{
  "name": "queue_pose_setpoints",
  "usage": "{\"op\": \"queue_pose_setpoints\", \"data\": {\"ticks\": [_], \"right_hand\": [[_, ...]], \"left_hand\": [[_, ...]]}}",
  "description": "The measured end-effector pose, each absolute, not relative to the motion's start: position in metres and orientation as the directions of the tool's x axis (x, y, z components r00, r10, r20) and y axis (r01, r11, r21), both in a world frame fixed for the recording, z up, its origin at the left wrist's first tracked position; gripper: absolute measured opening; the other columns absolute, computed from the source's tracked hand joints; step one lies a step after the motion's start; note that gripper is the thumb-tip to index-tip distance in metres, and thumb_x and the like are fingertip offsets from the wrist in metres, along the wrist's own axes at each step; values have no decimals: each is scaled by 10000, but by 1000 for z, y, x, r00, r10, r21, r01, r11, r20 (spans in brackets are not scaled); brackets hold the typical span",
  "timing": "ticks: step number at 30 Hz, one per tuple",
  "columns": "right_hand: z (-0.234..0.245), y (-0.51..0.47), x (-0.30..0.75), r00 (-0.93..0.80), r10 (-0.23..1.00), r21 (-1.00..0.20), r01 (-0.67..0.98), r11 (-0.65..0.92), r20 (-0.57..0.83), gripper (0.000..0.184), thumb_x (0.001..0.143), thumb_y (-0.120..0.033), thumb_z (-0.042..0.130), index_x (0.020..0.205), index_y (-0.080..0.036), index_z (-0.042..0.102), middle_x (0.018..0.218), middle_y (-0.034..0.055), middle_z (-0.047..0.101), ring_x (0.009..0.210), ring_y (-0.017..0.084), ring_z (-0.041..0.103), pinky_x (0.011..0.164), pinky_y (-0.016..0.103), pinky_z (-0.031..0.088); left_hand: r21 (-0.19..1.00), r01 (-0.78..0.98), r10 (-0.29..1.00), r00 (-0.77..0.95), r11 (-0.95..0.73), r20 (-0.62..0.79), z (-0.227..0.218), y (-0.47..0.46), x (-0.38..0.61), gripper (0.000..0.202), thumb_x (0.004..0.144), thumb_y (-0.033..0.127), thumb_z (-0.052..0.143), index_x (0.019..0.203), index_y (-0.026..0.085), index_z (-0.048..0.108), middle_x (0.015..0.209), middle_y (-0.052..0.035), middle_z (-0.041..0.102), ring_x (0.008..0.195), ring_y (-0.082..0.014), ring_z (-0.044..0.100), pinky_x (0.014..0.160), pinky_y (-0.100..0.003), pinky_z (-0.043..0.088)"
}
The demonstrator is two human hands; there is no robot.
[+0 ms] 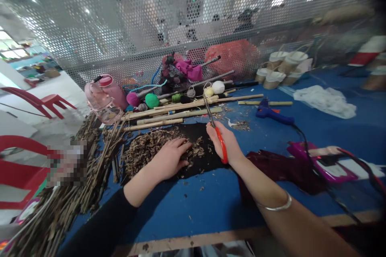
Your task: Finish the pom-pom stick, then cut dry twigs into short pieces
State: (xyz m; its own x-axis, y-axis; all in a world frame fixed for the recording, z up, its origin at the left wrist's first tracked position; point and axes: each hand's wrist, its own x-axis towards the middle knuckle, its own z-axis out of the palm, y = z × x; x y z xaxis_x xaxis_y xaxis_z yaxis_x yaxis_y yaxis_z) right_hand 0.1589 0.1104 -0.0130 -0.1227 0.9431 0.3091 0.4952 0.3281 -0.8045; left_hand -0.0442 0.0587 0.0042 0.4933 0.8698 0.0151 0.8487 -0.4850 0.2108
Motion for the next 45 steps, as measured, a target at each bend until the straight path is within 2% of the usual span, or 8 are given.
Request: {"op": "queue_pose_setpoints", "data": {"ticks": [13, 17, 21, 24, 29, 34, 40, 45], "right_hand": [[-13, 107, 150, -117, 946, -810, 491, 321, 303, 453, 829, -614, 410, 932, -198, 556, 634, -4, 548, 563, 142, 495, 550, 250, 386], [2, 102, 141, -104, 971, -909, 343, 237, 214, 484, 819, -661, 367, 920, -213, 519, 569, -42, 443, 469, 116, 421, 454, 232, 343], [26, 92, 143, -251, 967, -984, 177, 13, -32, 539, 772, -717, 380, 940, -216, 486, 541, -63, 402, 411, 91, 367, 402, 212, 323], [39, 81, 160, -374, 875, -948, 203, -245, -307, 590, 751, -761, 335, 928, -214, 468, 515, -63, 415, 396, 95, 375, 397, 215, 338], [53, 59, 193, -474, 596, -758, 320, -569, -648, 645, 736, -795, 274, 893, -203, 474, 656, 27, 570, 559, 144, 547, 525, 258, 449], [53, 43, 198, -495, 456, -655, 377, -655, -740, 657, 743, -791, 261, 880, -191, 495, 697, 61, 598, 597, 162, 581, 529, 275, 471], [44, 49, 180, -508, 374, -609, 451, -652, -776, 690, 746, -793, 230, 890, -180, 514, 698, 76, 615, 587, 174, 598, 499, 284, 486], [47, 66, 159, -515, 363, -615, 496, -613, -777, 711, 707, -823, 251, 857, -186, 530, 637, 55, 596, 532, 160, 565, 451, 271, 475]], "left_hand": [[401, 862, 944, 230, -311, 238, -30, 70, -45, 347, 817, 126, 555, 1151, 211, 601, 1138, -66, 635, 1038, -189, 603, 930, -298, 480], [319, 884, 932, 275, -342, 235, -27, 69, -41, 336, 837, 170, 528, 1168, 191, 579, 1148, -84, 619, 1057, -199, 579, 923, -318, 476], [222, 891, 906, 338, -395, 257, -20, 57, -38, 501, 797, 257, 561, 1283, 179, 468, 1310, -130, 496, 1210, -275, 453, 1011, -440, 383], [293, 868, 894, 301, -401, 333, -13, 47, -40, 691, 770, 275, 568, 1393, 165, 291, 1434, -143, 343, 1312, -290, 317, 1071, -464, 297], [396, 889, 925, 71, -228, 372, -10, 47, -42, 530, 900, 355, 392, 1363, 103, 336, 1339, -188, 446, 1219, -294, 413, 1001, -460, 370], [307, 924, 949, 143, -229, 280, -19, 55, -39, 385, 868, 322, 487, 1204, 142, 539, 1252, -154, 526, 1097, -291, 499, 925, -439, 436], [451, 858, 951, 124, -245, 282, -29, 52, -42, 298, 825, 119, 490, 1091, 180, 608, 1103, -89, 569, 983, -204, 568, 896, -326, 474], [564, 753, 923, 154, -340, 351, -28, 48, -44, 277, 813, 228, 564, 1079, 156, 592, 1044, -95, 563, 960, -198, 561, 893, -325, 473]]}}
